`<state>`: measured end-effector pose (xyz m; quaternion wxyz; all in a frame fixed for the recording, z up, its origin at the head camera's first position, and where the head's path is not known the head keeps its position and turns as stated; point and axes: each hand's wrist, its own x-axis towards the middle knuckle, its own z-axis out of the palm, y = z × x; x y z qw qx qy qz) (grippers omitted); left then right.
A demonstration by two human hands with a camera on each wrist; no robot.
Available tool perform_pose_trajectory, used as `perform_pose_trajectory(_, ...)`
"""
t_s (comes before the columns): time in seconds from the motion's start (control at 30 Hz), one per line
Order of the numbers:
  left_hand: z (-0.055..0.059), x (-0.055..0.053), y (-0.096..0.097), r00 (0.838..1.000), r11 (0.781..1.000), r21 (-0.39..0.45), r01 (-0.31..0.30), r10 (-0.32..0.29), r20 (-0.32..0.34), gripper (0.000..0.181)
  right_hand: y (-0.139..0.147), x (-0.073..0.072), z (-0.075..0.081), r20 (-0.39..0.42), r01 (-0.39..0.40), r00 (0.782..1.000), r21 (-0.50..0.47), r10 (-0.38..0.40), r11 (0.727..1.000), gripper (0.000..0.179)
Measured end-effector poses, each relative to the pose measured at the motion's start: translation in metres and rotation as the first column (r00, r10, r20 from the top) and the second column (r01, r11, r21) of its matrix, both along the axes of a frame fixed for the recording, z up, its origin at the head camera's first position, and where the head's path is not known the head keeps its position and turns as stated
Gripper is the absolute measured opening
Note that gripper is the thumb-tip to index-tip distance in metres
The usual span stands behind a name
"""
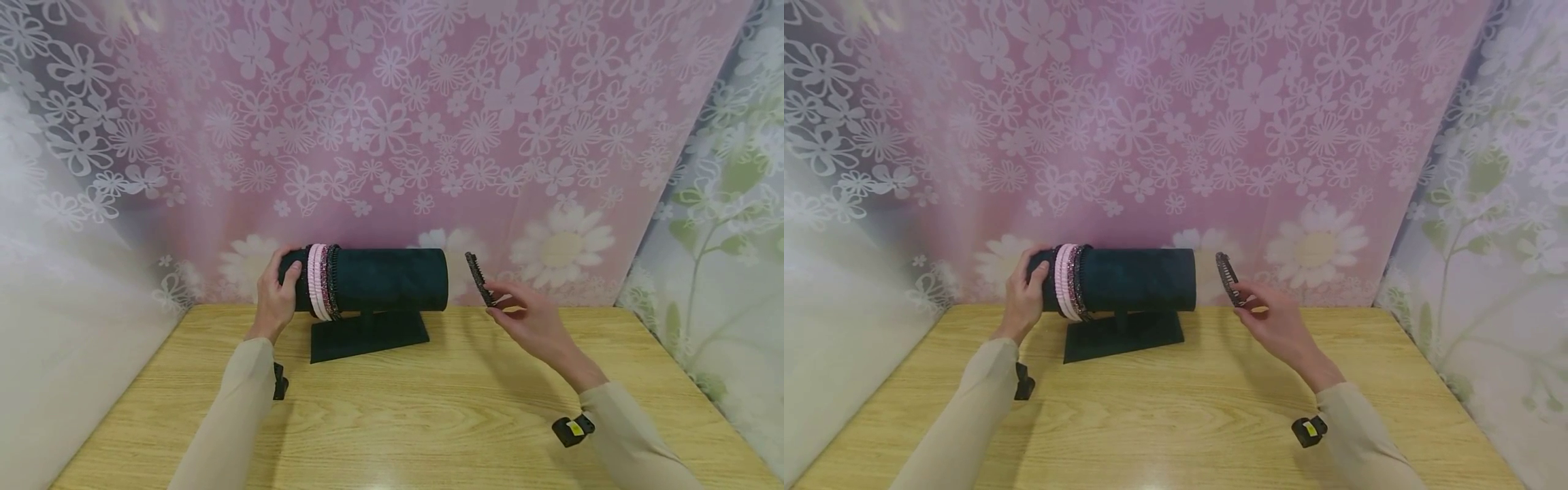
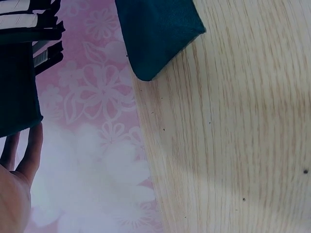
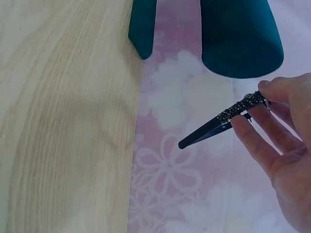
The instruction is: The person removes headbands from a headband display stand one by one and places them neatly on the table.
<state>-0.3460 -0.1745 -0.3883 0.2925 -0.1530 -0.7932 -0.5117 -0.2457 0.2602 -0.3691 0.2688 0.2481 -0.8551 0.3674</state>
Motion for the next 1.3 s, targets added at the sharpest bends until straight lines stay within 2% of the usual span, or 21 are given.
perform_pose_trajectory(0.27, 0.0, -0.001, -0.001, 1.0, 1.0, 0.016, 0.006, -0.006, 0.001, 0.041, 0.014, 0.007, -0.006, -0.019, 0.04, 0.999, 0.02, -0.04, 0.999, 0.042)
perform_pose_trajectory(0.7, -0.002, -0.001, -0.001, 1.0, 1.0, 0.012, -0.001, 0.001, 0.011, 0.042, 0.047, 0.028, -0.016, -0.051, 0.137, 0.99, 0.149, -0.13, 0.979, 0.041)
perform_pose_trajectory(0.87, 0.0, -0.001, -0.001, 1.0, 1.0, 0.013, 0.005, -0.005, -0.005, 0.042, 0.062, 0.031, -0.02, -0.085, 0.173, 0.983, 0.173, -0.16, 0.97, 0.044)
perform_pose_trajectory(1.1, 0.0, -0.001, -0.001, 1.0, 1.0, 0.013, 0.001, -0.001, -0.011, 0.041, 0.082, 0.034, -0.03, -0.095, 0.229, 0.972, 0.232, -0.213, 0.945, 0.042)
perform_pose_trajectory(1.3, -0.001, -0.002, 0.0, 1.0, 1.0, 0.009, 0.003, -0.003, -0.002, 0.042, 0.096, 0.037, -0.038, -0.114, 0.24, 0.969, 0.249, -0.218, 0.938, 0.041)
